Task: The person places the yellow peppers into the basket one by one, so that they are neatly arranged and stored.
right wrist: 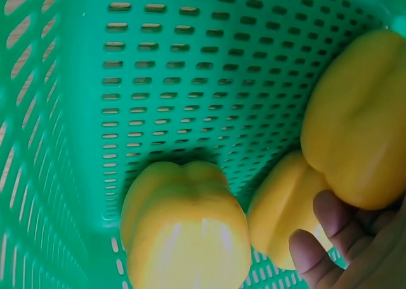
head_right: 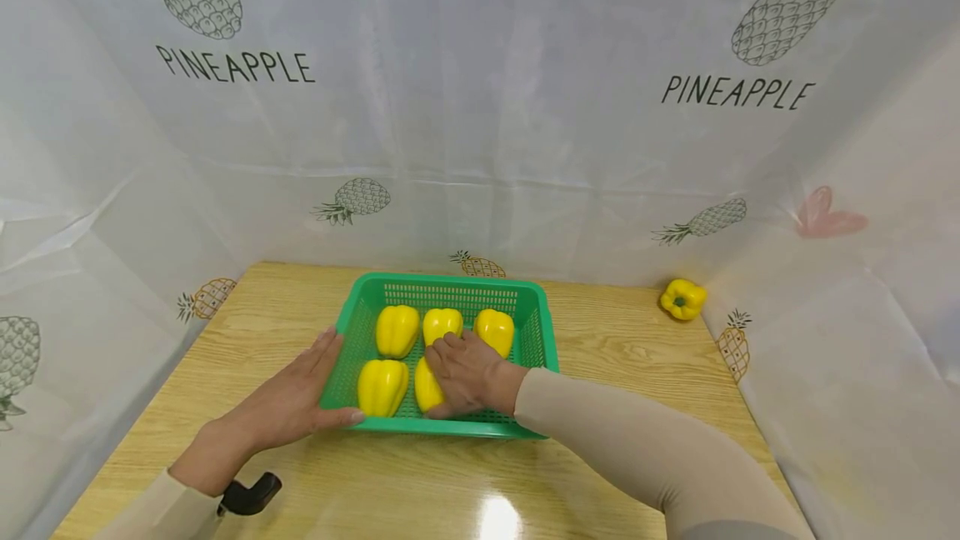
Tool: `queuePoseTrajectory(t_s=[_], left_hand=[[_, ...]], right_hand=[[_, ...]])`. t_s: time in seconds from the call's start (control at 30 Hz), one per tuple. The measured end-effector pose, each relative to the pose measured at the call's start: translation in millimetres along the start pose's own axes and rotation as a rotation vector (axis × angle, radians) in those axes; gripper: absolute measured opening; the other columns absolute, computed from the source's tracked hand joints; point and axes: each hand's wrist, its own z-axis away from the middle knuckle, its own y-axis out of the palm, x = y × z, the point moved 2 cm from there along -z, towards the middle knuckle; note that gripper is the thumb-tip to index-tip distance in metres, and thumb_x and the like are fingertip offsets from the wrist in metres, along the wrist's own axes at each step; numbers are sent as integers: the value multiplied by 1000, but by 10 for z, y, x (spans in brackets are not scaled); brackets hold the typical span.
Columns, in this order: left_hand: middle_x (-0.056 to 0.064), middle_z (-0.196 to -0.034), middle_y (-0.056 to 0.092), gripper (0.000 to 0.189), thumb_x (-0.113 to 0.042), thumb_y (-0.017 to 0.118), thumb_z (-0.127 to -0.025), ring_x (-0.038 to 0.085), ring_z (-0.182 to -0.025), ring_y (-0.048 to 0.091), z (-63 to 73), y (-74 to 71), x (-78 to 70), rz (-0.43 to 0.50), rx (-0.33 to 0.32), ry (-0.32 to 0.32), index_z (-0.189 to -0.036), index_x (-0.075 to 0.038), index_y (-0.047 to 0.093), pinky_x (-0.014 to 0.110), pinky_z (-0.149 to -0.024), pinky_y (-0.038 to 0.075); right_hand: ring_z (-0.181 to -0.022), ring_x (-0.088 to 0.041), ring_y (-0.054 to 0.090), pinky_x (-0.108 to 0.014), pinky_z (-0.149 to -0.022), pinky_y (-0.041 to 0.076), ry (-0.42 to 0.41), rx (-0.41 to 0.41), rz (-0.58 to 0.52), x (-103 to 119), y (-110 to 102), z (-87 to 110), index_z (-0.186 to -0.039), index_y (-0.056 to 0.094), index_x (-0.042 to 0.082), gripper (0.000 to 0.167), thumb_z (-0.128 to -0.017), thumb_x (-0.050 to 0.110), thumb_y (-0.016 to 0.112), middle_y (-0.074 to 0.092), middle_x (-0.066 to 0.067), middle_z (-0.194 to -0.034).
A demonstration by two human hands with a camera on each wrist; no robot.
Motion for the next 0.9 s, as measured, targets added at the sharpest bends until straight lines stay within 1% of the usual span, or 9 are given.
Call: queuePoseTrajectory(t_s=[0.1,0.2,0.47,0.73,0.8,0.9], left_hand=[[30,-172,18,127,-84,59,-88,47,-158,27,-2,-1,-2,6,4,-5,-164,9,20,65,-122,33],[30,-172,18,127,-84,59,-88,48,-157,27,-4,-1,-4,9,6,-7,-164,9,20,65,-122,33],[30,-172,18,127,-83,60,-88,48,-157,28,-5,-1,-8,9,2,-6,-164,9,20,65,-122,34],[30,-172,19,127,-83,60,-87,49,-156,29,-3,6,1,6,-7,-2,-164,10,20,64,-121,35],[30,-172,19,127,-83,61,-87,49,-156,29,-6,10,5,6,-8,-4,-164,10,21,64,-121,35],[29,-172,17,127,-83,61,-87,49,-156,28,-7,19,13,10,-2,-10,-164,9,20,64,-122,35]], right_hand=[[-101,-15,58,-30,-87,53,-8,1,-36,-3,-4,0,-131,54,15,87,-94,89,31,61,2,-112],[-98,-14,59,-28,-86,53,-14,-4,-65,-6,-9,-1,-127,56,15,82,-96,87,33,61,2,-109],[-98,-14,60,-29,-84,53,-24,-5,-87,-23,-27,11,-125,56,16,78,-96,86,37,62,3,-107],[-103,-14,60,-29,-87,52,-37,3,-107,-25,-27,16,-128,55,17,76,-94,84,44,63,3,-113],[-104,-15,60,-30,-88,52,-38,11,-106,-32,-34,17,-128,55,17,77,-94,85,43,63,3,-114],[-108,-16,60,-33,-93,54,-30,23,-130,-57,-63,16,-133,54,15,83,-94,87,40,63,1,-119]])
